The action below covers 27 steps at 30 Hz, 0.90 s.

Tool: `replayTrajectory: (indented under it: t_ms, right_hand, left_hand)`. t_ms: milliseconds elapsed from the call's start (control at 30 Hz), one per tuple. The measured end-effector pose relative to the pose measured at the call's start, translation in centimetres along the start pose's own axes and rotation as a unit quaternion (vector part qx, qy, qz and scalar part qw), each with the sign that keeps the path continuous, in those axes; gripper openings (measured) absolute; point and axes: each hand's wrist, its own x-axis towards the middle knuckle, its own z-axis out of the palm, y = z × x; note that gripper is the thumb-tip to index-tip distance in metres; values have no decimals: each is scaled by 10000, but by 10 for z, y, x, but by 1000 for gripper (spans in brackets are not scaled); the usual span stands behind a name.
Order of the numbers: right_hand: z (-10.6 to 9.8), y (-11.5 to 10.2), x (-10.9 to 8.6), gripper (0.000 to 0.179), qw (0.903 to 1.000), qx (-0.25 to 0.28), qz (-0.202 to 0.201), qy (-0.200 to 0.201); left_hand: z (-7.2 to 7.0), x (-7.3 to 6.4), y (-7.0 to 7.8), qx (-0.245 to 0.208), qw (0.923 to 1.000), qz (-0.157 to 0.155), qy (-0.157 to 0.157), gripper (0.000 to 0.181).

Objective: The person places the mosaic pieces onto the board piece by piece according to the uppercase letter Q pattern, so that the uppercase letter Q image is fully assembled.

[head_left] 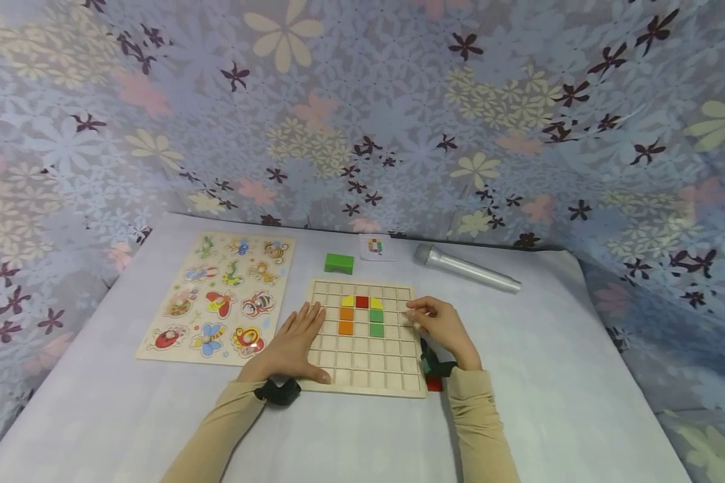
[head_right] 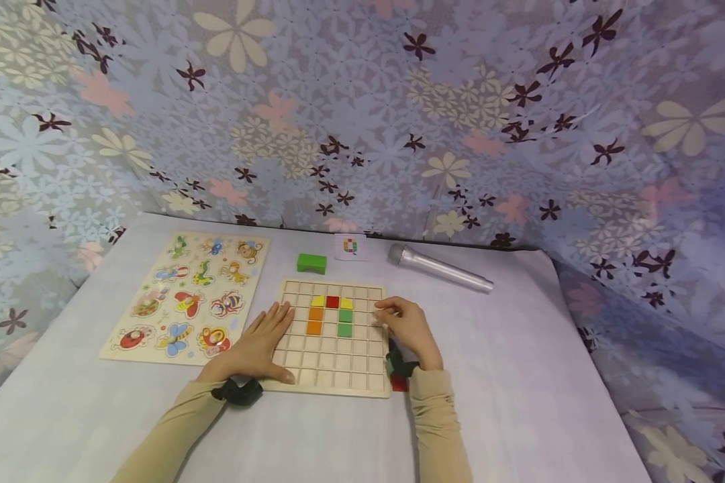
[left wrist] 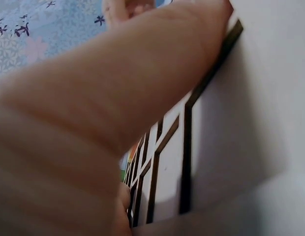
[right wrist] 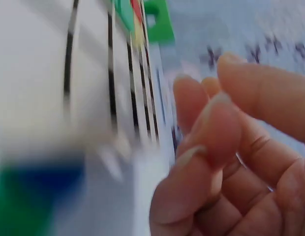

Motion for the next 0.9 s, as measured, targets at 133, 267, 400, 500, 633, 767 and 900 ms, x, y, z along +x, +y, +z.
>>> replayTrajectory:
  t_ms: [133,267,400,500,633,767,900]
  right_hand:
    - [-31,22,-21,39,9985,220,460,188]
    - [-46,42,-47,43,9963,392,738,180]
    - [-40,53,-65,46,9972,464,592,-35]
    - [-30,54,-69,48,9984,386,405,-47]
    - [-20,49,-69,46,9988,183,404,183]
    - [-14,42,-69,49,9985,12,463,298]
    - [-8,33,-68,45,9985,-88,441,323]
  left_hand:
    - [-1,1,1,52,10000,-32,-11,128]
    - [-1,1,2,67,10000,-23,-1,128]
    - [1,0,2,101,9999,-12,35,128]
    - [2,0,3,86,9999,8,62,128]
    - [2,0,6,57,9999,42,85,127]
    - [2,-1,7,51,9999,59,82,127]
    - [2,0,6,75,9999,43,83,127]
